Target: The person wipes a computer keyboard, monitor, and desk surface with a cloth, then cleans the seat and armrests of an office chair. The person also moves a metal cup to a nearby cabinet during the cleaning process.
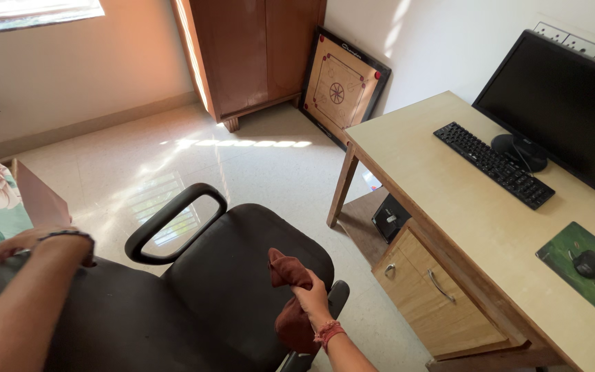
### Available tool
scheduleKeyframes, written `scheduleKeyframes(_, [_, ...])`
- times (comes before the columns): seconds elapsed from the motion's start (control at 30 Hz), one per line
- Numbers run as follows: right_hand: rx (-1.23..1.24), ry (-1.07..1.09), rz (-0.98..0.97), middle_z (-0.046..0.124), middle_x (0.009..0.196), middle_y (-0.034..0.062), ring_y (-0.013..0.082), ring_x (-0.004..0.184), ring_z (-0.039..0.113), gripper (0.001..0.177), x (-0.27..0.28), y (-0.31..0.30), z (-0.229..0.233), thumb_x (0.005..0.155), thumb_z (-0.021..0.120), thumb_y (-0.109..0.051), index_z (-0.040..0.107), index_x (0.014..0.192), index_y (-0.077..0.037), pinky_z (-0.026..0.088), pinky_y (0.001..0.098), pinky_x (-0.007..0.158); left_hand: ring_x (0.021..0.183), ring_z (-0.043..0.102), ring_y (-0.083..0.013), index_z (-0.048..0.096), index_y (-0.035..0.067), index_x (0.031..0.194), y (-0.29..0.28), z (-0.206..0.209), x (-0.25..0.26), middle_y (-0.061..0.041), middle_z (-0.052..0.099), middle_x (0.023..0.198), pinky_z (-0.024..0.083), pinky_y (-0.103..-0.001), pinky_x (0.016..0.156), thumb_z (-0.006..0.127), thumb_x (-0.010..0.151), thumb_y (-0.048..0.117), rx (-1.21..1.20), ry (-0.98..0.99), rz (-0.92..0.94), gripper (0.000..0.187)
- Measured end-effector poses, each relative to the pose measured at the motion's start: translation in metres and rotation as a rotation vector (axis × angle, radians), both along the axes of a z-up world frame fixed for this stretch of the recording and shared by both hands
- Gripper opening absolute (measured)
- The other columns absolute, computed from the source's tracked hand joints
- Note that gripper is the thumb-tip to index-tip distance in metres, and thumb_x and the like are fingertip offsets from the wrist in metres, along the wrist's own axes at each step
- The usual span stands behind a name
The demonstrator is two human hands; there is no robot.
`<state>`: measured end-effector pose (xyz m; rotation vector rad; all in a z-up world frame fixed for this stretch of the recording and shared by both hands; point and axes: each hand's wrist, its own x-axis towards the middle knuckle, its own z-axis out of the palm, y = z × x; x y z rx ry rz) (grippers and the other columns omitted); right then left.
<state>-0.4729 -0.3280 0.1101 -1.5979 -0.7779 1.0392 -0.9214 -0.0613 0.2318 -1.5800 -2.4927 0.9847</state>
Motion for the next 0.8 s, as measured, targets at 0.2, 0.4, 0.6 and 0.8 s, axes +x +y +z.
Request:
scheduleKeyframes(0.2, [0.0,-0.048,-0.052,0.077,0.106,0.0083,0.0212,0.1,0.072,0.039,-0.002,-0.006,-0.01,0.08,0.071,-0.006,0.071,0.119,-0.007,0.053,0.0343,0.09,0.137,0.051,-0.0426,0.066,0.011,0.14,0.019,-0.019,-0.055,-0.019,0.058,0.151,0.039,-0.061,0.099,0.076,0.077,0.066,-0.113,-0.274,-0.055,0.084])
scheduleKeyframes(0.4, [-0.026,-0.047,-0.093,0.077,0.106,0.0083,0.0196,0.099,0.072,0.042,-0.019,-0.02,-0.024,0.078,0.072,-0.006,0.071,0.12,-0.007,0.053,0.0323,0.089,0.138,0.058,-0.0336,0.068,0.007,0.14,0.033,-0.019,-0.08,-0.019,0.062,0.149,0.044,-0.046,0.112,0.076,0.075,0.073,-0.162,-0.469,-0.082,0.093])
scheduleKeyframes(0.6, [0.082,0.164,-0.09,0.076,0.105,0.0089,0.0189,0.096,0.071,0.042,-0.042,-0.04,-0.005,0.079,0.07,-0.003,0.071,0.121,-0.003,0.055,0.0319,0.086,0.15,0.044,-0.0322,0.067,0.009,0.144,0.018,-0.009,-0.074,-0.02,0.052,0.157,0.033,-0.044,0.122,0.075,0.074,0.074,-0.121,-0.566,-0.007,0.096])
scheduleKeyframes(0.8, [0.242,0.239,0.06,0.073,0.1,0.0084,0.0182,0.086,0.07,0.045,-0.072,-0.042,0.071,0.083,0.071,-0.002,0.066,0.128,-0.002,0.056,0.0323,0.078,0.146,0.051,-0.0334,0.071,0.014,0.142,-0.005,0.02,-0.069,-0.017,0.058,0.154,0.04,-0.045,0.119,0.077,0.07,0.075,0.056,-0.557,0.015,0.095])
